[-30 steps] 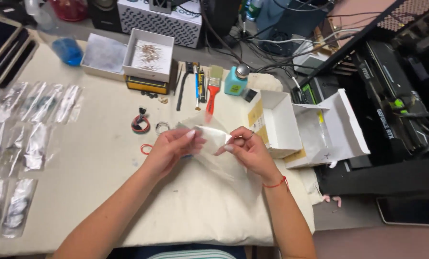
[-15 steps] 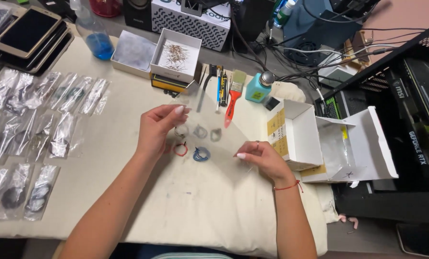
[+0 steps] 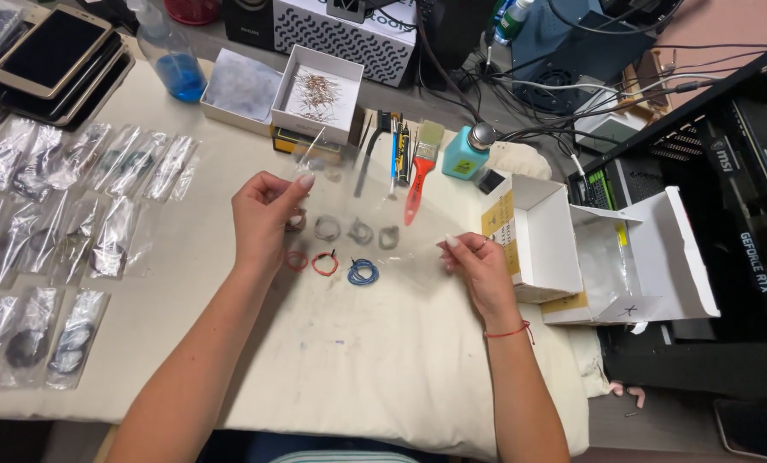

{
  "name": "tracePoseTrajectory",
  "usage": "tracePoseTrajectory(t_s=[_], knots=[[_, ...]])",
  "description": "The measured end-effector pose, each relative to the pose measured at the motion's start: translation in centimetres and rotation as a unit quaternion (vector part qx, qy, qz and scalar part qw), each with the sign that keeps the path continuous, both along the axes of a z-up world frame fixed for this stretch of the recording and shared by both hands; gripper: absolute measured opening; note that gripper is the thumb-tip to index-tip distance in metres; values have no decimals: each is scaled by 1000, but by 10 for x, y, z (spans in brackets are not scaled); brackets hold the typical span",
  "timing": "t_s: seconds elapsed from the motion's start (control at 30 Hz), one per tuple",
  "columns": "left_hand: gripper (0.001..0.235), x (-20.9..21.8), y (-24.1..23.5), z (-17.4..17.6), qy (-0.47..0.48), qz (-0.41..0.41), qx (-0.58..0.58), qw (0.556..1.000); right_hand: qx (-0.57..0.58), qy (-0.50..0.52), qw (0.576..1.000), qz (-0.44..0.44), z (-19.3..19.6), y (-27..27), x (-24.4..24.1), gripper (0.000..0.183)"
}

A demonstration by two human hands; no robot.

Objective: The person places small coiled cables into clear plastic bags one by one. They pick up each cable, insert it into a bag, and set the packaged item aside on the table. The process is repeated for several cables of different colors.

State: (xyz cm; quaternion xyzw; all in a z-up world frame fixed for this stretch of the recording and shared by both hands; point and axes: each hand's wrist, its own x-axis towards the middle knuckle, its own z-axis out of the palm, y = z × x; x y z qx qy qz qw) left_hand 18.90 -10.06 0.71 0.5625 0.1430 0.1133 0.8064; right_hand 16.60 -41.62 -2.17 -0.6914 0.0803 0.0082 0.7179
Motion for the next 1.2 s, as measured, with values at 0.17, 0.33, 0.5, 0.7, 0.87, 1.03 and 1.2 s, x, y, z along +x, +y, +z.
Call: tracePoseTrajectory(t_s=[0.17,0.33,0.5,0.7,0.87,1.03,1.2], knots=[[28,18,14,-25,0,29,25,999,-44,-8,999,14,18,15,-9,21],[23,19,18,-21,0,20,19,1000,-64,-5,998,1,37,20,-26,28],[22,22,23,-27,34,-30,46,998,-94,-23,993,-66,37,6,-64,30],[23,23,19,-39,62,-99,81,990,-47,-112,973,-197,46,-42,-86,23],[25,21,16,-27,74,-115,81,987,138,-114,944,-277,27,-100,-82,19],[25,16,16,-18,78,-124,85,986,363,-73,872,-321,21,-111,-91,23],[23,13,15,-15,67,-130,92,985,497,-138,792,-326,43,-82,-102,34]])
